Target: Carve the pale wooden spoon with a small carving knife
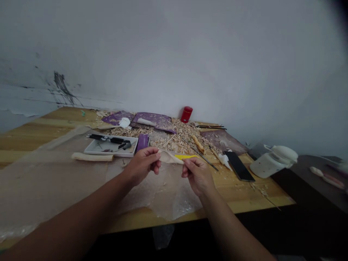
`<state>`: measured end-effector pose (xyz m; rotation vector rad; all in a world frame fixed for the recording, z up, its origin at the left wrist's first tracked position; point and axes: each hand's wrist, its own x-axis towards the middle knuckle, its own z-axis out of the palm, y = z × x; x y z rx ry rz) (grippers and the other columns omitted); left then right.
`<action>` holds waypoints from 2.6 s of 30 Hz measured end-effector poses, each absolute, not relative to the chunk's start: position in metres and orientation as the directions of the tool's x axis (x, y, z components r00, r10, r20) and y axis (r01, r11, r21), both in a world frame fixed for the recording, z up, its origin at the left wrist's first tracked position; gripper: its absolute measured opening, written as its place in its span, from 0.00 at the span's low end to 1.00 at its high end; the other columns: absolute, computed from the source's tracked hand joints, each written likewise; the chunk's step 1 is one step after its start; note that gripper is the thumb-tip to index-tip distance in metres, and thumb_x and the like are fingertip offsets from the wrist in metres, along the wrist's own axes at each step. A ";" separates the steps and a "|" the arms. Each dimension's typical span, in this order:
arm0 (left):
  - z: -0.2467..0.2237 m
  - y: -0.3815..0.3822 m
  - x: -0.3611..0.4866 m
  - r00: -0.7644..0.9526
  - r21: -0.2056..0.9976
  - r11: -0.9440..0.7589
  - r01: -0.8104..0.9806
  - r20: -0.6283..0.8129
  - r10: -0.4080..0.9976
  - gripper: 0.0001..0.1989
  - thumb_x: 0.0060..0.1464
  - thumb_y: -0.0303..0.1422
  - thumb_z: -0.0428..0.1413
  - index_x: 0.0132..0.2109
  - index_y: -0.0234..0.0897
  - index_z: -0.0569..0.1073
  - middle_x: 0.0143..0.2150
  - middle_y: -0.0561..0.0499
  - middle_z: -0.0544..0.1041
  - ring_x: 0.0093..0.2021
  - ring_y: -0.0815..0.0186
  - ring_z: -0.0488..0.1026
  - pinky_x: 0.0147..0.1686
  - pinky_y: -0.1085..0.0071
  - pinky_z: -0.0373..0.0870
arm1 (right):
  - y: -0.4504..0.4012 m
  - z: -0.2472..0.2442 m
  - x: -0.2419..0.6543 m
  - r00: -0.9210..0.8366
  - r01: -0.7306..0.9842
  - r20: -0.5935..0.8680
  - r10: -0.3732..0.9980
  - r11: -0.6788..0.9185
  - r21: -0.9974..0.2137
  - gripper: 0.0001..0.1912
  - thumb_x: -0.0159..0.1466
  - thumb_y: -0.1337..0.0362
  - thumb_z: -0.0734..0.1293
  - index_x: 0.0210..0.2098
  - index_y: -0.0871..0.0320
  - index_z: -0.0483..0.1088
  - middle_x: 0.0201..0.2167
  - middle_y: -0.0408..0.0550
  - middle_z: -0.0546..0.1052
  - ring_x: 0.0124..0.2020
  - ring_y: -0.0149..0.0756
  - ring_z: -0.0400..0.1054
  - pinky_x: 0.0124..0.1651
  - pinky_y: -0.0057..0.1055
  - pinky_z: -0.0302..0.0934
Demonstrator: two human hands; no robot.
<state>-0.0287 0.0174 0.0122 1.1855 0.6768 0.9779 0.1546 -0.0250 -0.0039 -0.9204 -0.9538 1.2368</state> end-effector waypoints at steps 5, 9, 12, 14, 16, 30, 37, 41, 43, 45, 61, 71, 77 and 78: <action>0.013 0.017 -0.028 0.390 0.986 -0.013 -0.167 0.078 0.918 0.10 0.51 0.37 0.48 0.29 0.34 0.62 0.18 0.57 0.65 0.14 0.75 0.62 0.16 0.77 0.62 | -0.034 -0.010 0.152 0.012 -0.247 0.055 0.998 0.056 -0.967 0.07 0.52 0.62 0.66 0.26 0.61 0.67 0.13 0.39 0.69 0.13 0.24 0.60 0.16 0.21 0.53; 0.013 0.017 -0.029 0.293 0.991 -0.133 -0.024 0.134 0.947 0.11 0.51 0.38 0.47 0.29 0.34 0.65 0.18 0.57 0.66 0.15 0.74 0.65 0.17 0.78 0.61 | -0.043 -0.010 0.142 -0.090 -0.165 0.012 0.996 -0.003 -0.986 0.11 0.53 0.59 0.65 0.32 0.61 0.66 0.11 0.38 0.68 0.11 0.24 0.57 0.14 0.21 0.50; 0.012 0.018 -0.030 0.216 0.969 -0.220 0.109 0.193 0.957 0.09 0.49 0.37 0.50 0.34 0.35 0.68 0.19 0.57 0.67 0.16 0.73 0.66 0.18 0.79 0.60 | -0.048 -0.011 0.134 -0.148 -0.092 -0.018 0.989 -0.032 -0.995 0.14 0.54 0.57 0.63 0.35 0.60 0.63 0.11 0.36 0.67 0.10 0.24 0.56 0.13 0.21 0.50; 0.011 0.018 -0.031 0.192 0.949 -0.260 0.181 0.225 0.955 0.09 0.47 0.36 0.51 0.35 0.36 0.69 0.20 0.57 0.67 0.17 0.73 0.67 0.18 0.79 0.60 | -0.050 -0.012 0.130 -0.164 -0.050 -0.034 0.986 -0.043 -0.998 0.14 0.55 0.57 0.62 0.36 0.59 0.62 0.11 0.35 0.66 0.10 0.23 0.55 0.13 0.21 0.50; 0.011 0.019 -0.031 0.188 0.928 -0.287 0.235 0.247 0.951 0.09 0.46 0.36 0.52 0.34 0.36 0.69 0.20 0.57 0.67 0.17 0.73 0.67 0.17 0.78 0.60 | -0.052 -0.012 0.127 -0.165 0.004 -0.043 0.985 -0.043 -0.999 0.13 0.55 0.57 0.62 0.36 0.58 0.62 0.10 0.34 0.65 0.09 0.23 0.53 0.13 0.20 0.49; 0.011 0.017 -0.030 0.171 0.909 -0.324 0.261 0.287 0.943 0.08 0.45 0.28 0.49 0.35 0.36 0.69 0.18 0.58 0.67 0.18 0.73 0.65 0.20 0.78 0.59 | -0.053 -0.015 0.121 -0.038 0.355 0.105 0.994 0.111 -0.928 0.13 0.55 0.58 0.61 0.37 0.57 0.66 0.14 0.35 0.59 0.14 0.25 0.53 0.18 0.23 0.46; 0.019 0.012 -0.026 0.300 0.981 -0.172 -0.088 0.191 0.935 0.10 0.44 0.25 0.50 0.38 0.34 0.65 0.32 0.50 0.72 0.27 0.70 0.68 0.27 0.73 0.67 | -0.051 -0.004 0.130 -0.004 0.573 0.257 0.966 0.213 -0.792 0.09 0.55 0.59 0.61 0.33 0.55 0.67 0.13 0.35 0.56 0.15 0.25 0.50 0.19 0.24 0.43; 0.020 0.009 -0.029 0.441 0.971 -0.131 -0.199 0.208 0.873 0.17 0.43 0.24 0.51 0.43 0.37 0.63 0.39 0.49 0.71 0.35 0.68 0.69 0.33 0.70 0.67 | -0.050 0.002 0.135 -0.065 0.715 0.288 0.955 0.246 -0.655 0.09 0.56 0.59 0.60 0.34 0.55 0.66 0.15 0.36 0.62 0.17 0.27 0.55 0.21 0.24 0.45; 0.020 0.007 -0.030 0.473 0.968 -0.206 -0.145 0.251 0.845 0.17 0.44 0.25 0.52 0.45 0.38 0.62 0.41 0.48 0.70 0.37 0.66 0.68 0.36 0.69 0.66 | -0.047 0.004 0.136 -0.118 0.784 0.288 0.951 0.267 -0.561 0.08 0.57 0.60 0.59 0.34 0.55 0.65 0.18 0.38 0.66 0.19 0.28 0.59 0.23 0.25 0.47; 0.019 0.004 -0.029 0.462 0.933 -0.360 -0.013 0.325 0.825 0.15 0.46 0.27 0.52 0.44 0.38 0.64 0.40 0.48 0.70 0.38 0.65 0.68 0.37 0.69 0.64 | -0.044 0.005 0.136 -0.161 0.858 0.280 0.946 0.275 -0.435 0.08 0.57 0.61 0.58 0.32 0.56 0.65 0.21 0.41 0.70 0.22 0.30 0.62 0.25 0.26 0.47; 0.018 -0.013 -0.026 0.589 0.618 -0.765 0.181 0.555 0.587 0.14 0.45 0.29 0.54 0.43 0.40 0.69 0.43 0.47 0.74 0.44 0.62 0.69 0.44 0.65 0.63 | -0.022 -0.006 0.138 -0.158 0.784 0.447 0.880 0.387 -0.485 0.18 0.49 0.74 0.59 0.38 0.57 0.68 0.42 0.48 0.72 0.43 0.34 0.64 0.46 0.30 0.54; 0.009 -0.003 -0.021 0.575 0.620 -0.727 0.295 0.493 0.653 0.11 0.47 0.28 0.53 0.41 0.39 0.70 0.40 0.49 0.75 0.41 0.65 0.71 0.41 0.70 0.65 | -0.022 0.001 0.158 -0.268 0.807 0.316 0.910 0.391 -0.443 0.15 0.50 0.73 0.60 0.37 0.57 0.69 0.35 0.47 0.73 0.37 0.33 0.65 0.39 0.27 0.54; 0.007 0.002 -0.017 0.567 0.609 -0.680 0.408 0.415 0.712 0.14 0.47 0.31 0.53 0.44 0.40 0.67 0.40 0.49 0.74 0.40 0.64 0.70 0.39 0.70 0.64 | -0.021 0.012 0.172 -0.286 0.827 0.271 0.919 0.380 -0.414 0.08 0.53 0.69 0.61 0.30 0.56 0.70 0.27 0.43 0.74 0.30 0.31 0.65 0.32 0.25 0.52; 0.007 0.004 -0.018 0.554 0.606 -0.660 0.444 0.392 0.734 0.13 0.47 0.33 0.53 0.43 0.40 0.68 0.39 0.49 0.74 0.38 0.64 0.70 0.37 0.70 0.64 | -0.020 0.014 0.174 -0.298 0.812 0.267 0.917 0.390 -0.435 0.06 0.53 0.68 0.61 0.29 0.55 0.70 0.26 0.42 0.73 0.29 0.30 0.65 0.31 0.24 0.52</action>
